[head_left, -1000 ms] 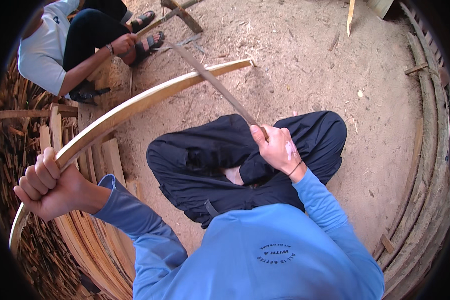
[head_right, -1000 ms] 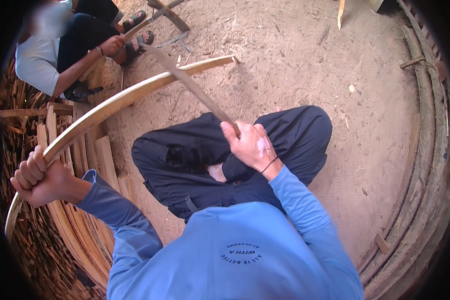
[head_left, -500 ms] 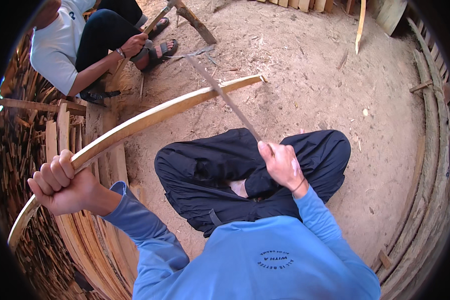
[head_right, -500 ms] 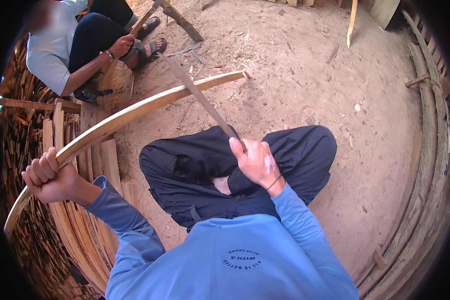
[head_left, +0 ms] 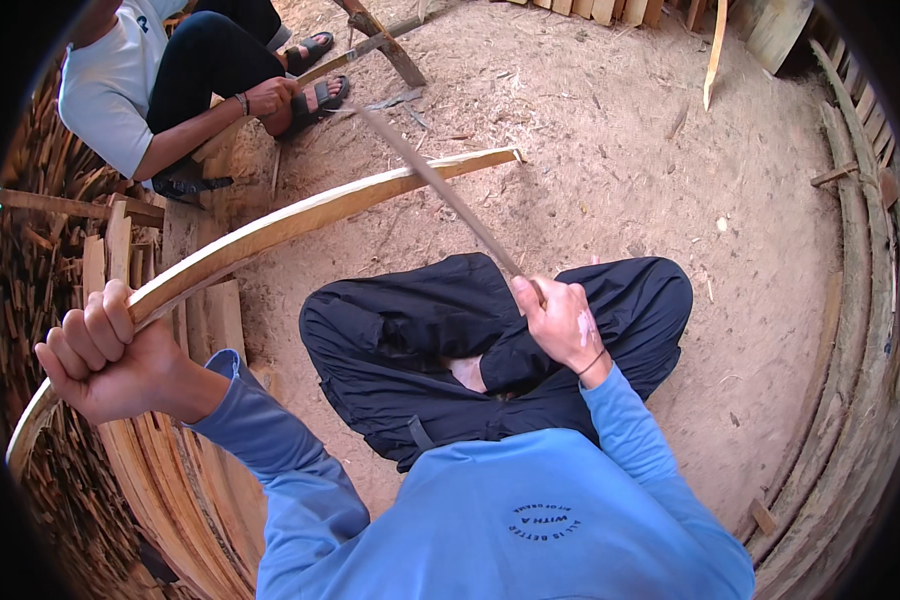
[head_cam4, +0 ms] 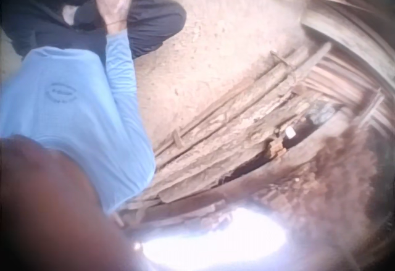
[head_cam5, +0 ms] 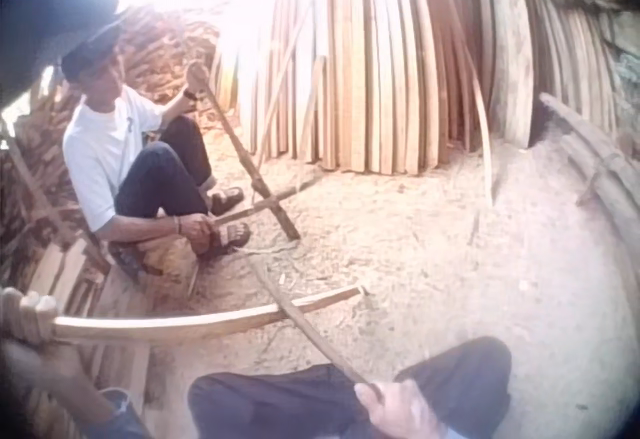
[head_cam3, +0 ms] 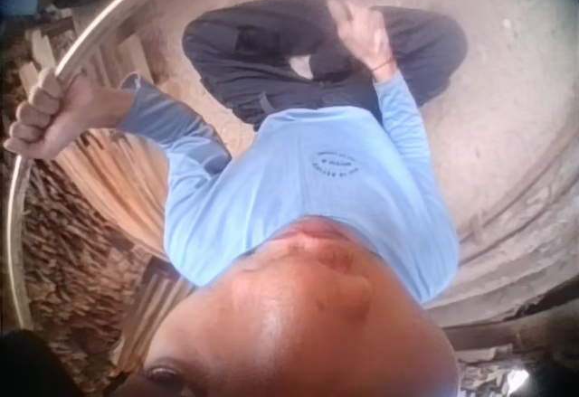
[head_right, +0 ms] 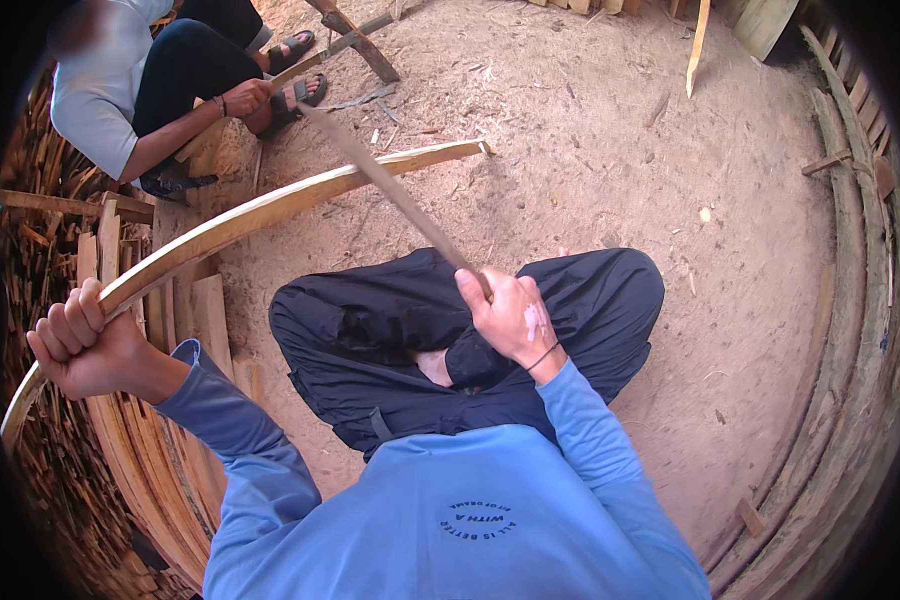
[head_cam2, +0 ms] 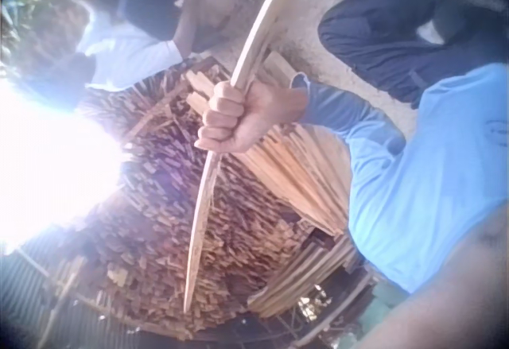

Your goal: The person shaves a long, thin piece of wood using a large blade, repeatedly scraping it down while sitting on the ground.

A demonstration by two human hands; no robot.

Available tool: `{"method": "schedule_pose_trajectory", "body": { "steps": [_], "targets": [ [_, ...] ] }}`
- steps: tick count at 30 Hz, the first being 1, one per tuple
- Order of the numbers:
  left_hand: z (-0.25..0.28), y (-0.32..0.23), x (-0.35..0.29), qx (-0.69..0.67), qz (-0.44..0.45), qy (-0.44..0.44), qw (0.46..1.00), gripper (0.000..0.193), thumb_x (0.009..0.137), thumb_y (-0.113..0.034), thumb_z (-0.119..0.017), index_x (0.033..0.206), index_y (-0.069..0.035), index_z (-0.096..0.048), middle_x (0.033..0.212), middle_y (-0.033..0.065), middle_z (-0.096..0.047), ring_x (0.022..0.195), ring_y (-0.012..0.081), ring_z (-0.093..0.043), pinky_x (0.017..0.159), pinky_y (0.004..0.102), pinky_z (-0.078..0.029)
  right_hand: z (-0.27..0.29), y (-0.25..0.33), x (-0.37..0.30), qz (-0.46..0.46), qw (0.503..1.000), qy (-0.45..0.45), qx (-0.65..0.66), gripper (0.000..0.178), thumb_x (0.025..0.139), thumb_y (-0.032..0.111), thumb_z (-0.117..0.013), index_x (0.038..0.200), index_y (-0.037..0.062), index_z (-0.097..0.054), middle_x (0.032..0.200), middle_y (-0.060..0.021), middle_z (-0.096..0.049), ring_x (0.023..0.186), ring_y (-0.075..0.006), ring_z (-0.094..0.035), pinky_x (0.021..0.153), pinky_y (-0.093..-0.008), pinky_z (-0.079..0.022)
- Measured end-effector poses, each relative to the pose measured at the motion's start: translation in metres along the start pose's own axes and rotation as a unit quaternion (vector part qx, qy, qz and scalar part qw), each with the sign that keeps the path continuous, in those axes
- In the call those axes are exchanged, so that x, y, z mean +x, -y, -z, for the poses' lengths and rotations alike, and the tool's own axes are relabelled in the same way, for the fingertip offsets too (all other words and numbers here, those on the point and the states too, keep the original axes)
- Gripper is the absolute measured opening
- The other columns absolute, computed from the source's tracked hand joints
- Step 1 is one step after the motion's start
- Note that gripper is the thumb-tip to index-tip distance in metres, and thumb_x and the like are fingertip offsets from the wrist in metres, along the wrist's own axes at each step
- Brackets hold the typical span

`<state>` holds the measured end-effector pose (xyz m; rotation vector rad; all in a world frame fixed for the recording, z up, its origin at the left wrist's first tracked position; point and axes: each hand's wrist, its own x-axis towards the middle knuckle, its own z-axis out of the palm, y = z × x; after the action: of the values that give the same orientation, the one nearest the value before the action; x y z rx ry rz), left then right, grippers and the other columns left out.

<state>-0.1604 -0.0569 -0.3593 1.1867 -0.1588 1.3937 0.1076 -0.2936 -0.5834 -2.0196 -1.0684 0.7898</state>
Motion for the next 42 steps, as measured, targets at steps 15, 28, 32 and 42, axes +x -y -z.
{"method": "schedule_pose_trajectory", "body": {
  "steps": [15, 28, 32, 42],
  "targets": [
    [-0.006, 0.006, 0.003, -0.080, 0.034, 0.077, 0.993, 0.048, 0.097, -0.017, -0.044, 0.055, -0.022, -0.022, 0.046, -0.0096, -0.017, 0.039, 0.0028, -0.010, 0.040, 0.0225, -0.009, -0.007, -0.045, 0.035, -0.078, 0.996, -0.033, -0.036, 0.064, 0.100, 0.052, -0.039, 0.078, -0.0021, -0.067, 0.077, -0.0284, -0.063, 0.081, -0.0494, -0.061, 0.082, -0.0502, -0.046],
    [0.012, -0.003, -0.011, -0.053, 0.013, -0.009, 0.998, 0.050, 0.100, -0.019, -0.043, 0.054, -0.020, -0.023, 0.048, -0.0067, -0.018, 0.041, 0.0061, -0.009, 0.042, 0.0264, -0.010, 0.002, 0.028, 0.009, 0.016, 1.000, -0.008, -0.022, 0.060, 0.097, 0.050, -0.048, 0.072, -0.0035, -0.062, 0.068, -0.0290, -0.058, 0.076, -0.0465, -0.062, 0.068, -0.0504, -0.046],
    [-0.009, 0.000, -0.008, -0.070, 0.016, 0.023, 0.997, 0.050, 0.098, -0.018, -0.044, 0.054, -0.021, -0.022, 0.047, -0.0072, -0.017, 0.040, 0.0056, -0.009, 0.042, 0.0262, -0.009, 0.001, 0.011, 0.001, 0.014, 1.000, 0.010, 0.020, 0.058, 0.098, 0.048, -0.048, 0.075, -0.0028, -0.064, 0.070, -0.0291, -0.059, 0.075, -0.0475, -0.061, 0.067, -0.0505, -0.046],
    [-0.017, 0.002, 0.004, -0.076, 0.033, 0.072, 0.994, 0.049, 0.099, -0.017, -0.043, 0.055, -0.021, -0.023, 0.047, -0.0071, -0.017, 0.040, 0.0055, -0.009, 0.041, 0.0257, -0.010, 0.013, -0.009, 0.004, 0.001, 1.000, 0.030, 0.009, 0.059, 0.100, 0.047, -0.044, 0.076, -0.0043, -0.059, 0.064, -0.0254, -0.056, 0.069, -0.0458, -0.059, 0.069, -0.0476, -0.045]
  ]
}}
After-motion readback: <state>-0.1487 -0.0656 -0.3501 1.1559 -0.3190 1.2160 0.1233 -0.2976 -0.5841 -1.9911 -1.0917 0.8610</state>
